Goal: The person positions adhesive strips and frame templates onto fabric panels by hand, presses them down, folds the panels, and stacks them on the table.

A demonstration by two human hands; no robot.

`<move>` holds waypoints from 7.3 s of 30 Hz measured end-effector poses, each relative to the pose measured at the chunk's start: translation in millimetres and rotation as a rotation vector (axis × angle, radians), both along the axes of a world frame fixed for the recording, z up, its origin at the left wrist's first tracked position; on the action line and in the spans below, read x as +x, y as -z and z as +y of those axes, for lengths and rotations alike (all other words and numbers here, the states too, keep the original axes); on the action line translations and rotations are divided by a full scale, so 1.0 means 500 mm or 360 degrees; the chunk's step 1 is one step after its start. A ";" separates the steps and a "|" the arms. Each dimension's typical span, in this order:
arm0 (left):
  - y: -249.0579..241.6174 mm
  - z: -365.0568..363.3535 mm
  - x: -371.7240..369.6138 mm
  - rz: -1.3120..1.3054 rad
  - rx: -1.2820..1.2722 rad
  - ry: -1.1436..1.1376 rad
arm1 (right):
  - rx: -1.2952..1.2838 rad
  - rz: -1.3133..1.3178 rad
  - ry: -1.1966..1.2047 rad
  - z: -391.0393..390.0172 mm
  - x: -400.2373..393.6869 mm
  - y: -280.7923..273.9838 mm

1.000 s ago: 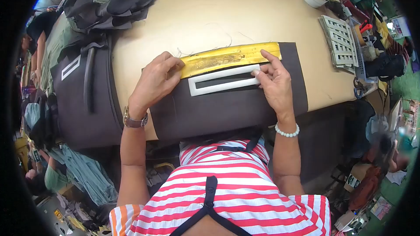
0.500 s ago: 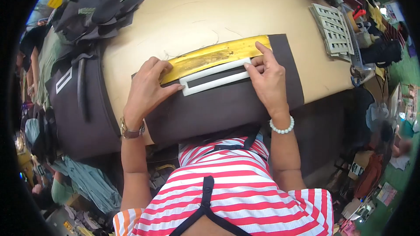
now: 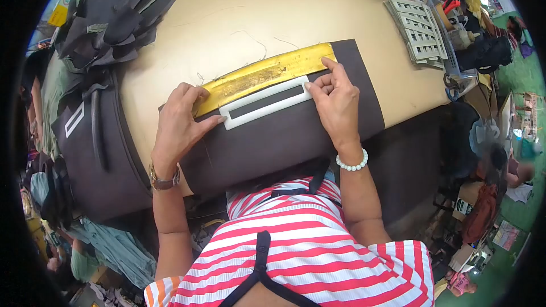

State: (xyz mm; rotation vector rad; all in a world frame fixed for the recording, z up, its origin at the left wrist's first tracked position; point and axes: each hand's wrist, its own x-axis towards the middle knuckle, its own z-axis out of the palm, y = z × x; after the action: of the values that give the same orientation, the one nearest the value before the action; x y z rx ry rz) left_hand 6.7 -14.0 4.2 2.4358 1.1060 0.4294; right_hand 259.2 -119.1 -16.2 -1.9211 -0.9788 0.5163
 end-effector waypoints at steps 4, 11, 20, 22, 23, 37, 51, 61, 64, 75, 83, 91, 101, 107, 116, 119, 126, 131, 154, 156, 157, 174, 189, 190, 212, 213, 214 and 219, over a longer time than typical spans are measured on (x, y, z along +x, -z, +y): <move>0.000 -0.003 -0.001 0.0001 -0.0023 -0.0003 | 0.0024 0.0026 0.0005 0.001 -0.001 0.002; 0.005 -0.006 -0.002 -0.0025 -0.0041 -0.0011 | 0.0029 0.0039 0.0012 0.002 -0.001 0.000; 0.011 -0.006 -0.004 -0.0047 -0.0032 -0.0021 | -0.0005 -0.0331 -0.0034 -0.003 -0.014 0.010; 0.009 -0.007 -0.002 -0.0049 -0.0003 -0.0037 | 0.0006 -0.0307 -0.0031 -0.004 -0.011 0.012; 0.009 -0.007 -0.002 -0.0057 -0.0004 -0.0036 | 0.0013 -0.0296 -0.0031 -0.003 -0.010 0.013; 0.010 -0.008 -0.002 -0.0032 0.0014 -0.0049 | 0.0069 -0.0272 -0.0022 -0.003 -0.009 0.015; 0.045 -0.093 -0.023 0.0117 0.0512 0.0448 | 0.0081 -0.1121 -0.0340 -0.032 -0.007 0.016; 0.042 -0.100 -0.020 0.0245 0.0516 0.0383 | 0.0224 -0.0983 -0.0866 -0.016 -0.200 0.051; 0.034 -0.093 -0.020 0.0260 0.0461 0.0429 | 0.0107 -0.0975 -0.0821 -0.025 -0.159 0.042; 0.029 -0.079 -0.029 0.0373 0.0379 0.0529 | -0.0107 -0.1287 -0.0371 -0.040 -0.031 0.024; 0.007 -0.069 -0.034 0.0386 0.0357 0.0658 | 0.0044 -0.1489 -0.0601 -0.032 -0.140 -0.017; 0.010 -0.081 -0.029 0.0361 0.0383 0.0537 | 0.0090 -0.1104 -0.0962 -0.063 -0.187 0.033; 0.019 -0.123 -0.011 0.0441 0.0572 0.0364 | -0.0082 -0.1201 -0.0397 -0.099 -0.027 0.025; 0.014 -0.167 0.005 0.0339 0.0512 0.0086 | -0.0432 -0.1197 -0.0119 -0.085 0.076 -0.026; 0.097 -0.207 0.095 0.0279 0.0259 -0.0151 | 0.0003 -0.0748 -0.1026 -0.034 -0.180 0.027; 0.092 -0.202 0.094 0.0281 0.0291 -0.0184 | -0.0080 -0.0808 -0.1009 -0.038 -0.154 0.021; 0.078 -0.235 -0.007 0.0437 0.0231 -0.0473 | -0.0210 -0.1236 -0.0466 -0.093 -0.014 0.033; 0.097 -0.246 -0.048 0.0481 0.0358 -0.0613 | -0.0466 -0.1019 -0.0074 -0.037 0.041 -0.005; 0.082 -0.204 -0.064 0.0171 0.0347 -0.1204 | -0.0240 -0.1381 0.0196 -0.097 0.163 0.002; 0.094 -0.205 -0.069 0.0149 0.0390 -0.1238 | -0.0067 -0.1300 0.0186 -0.122 0.124 0.040; 0.095 -0.208 -0.071 -0.0135 0.0330 -0.1187 | 0.0022 -0.1249 0.0178 -0.130 0.105 0.055; -0.228 -0.155 -0.861 -0.0123 0.1497 -0.1865 | 0.1137 0.0572 -0.1602 0.208 -0.534 -0.146; -0.004 0.288 -0.949 0.0589 0.1007 -0.1710 | 0.0749 0.0045 -0.1277 0.411 -0.624 0.013; -0.006 0.301 -0.943 0.0637 0.0977 -0.1727 | 0.0793 0.0010 -0.1264 0.418 -0.624 0.018; 0.075 0.358 -0.683 0.0325 0.0461 -0.1779 | 0.0936 -0.0408 -0.1390 0.419 -0.641 0.008; 0.074 0.360 -0.681 0.0277 0.0467 -0.1788 | 0.0938 -0.0462 -0.1497 0.406 -0.649 -0.004; 0.076 0.362 -0.684 0.0229 0.0474 -0.1799 | 0.1038 -0.0561 -0.1586 0.391 -0.658 -0.022; 0.133 0.390 -0.753 0.0101 0.0630 -0.1739 | 0.1336 -0.0485 -0.1736 0.369 -0.676 -0.055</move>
State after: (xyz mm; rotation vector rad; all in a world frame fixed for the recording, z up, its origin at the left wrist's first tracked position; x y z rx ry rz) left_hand -369.7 180.9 -62.1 1.8921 2.5243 0.9527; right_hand -78.6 65.5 11.2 -0.6097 -2.0324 0.2964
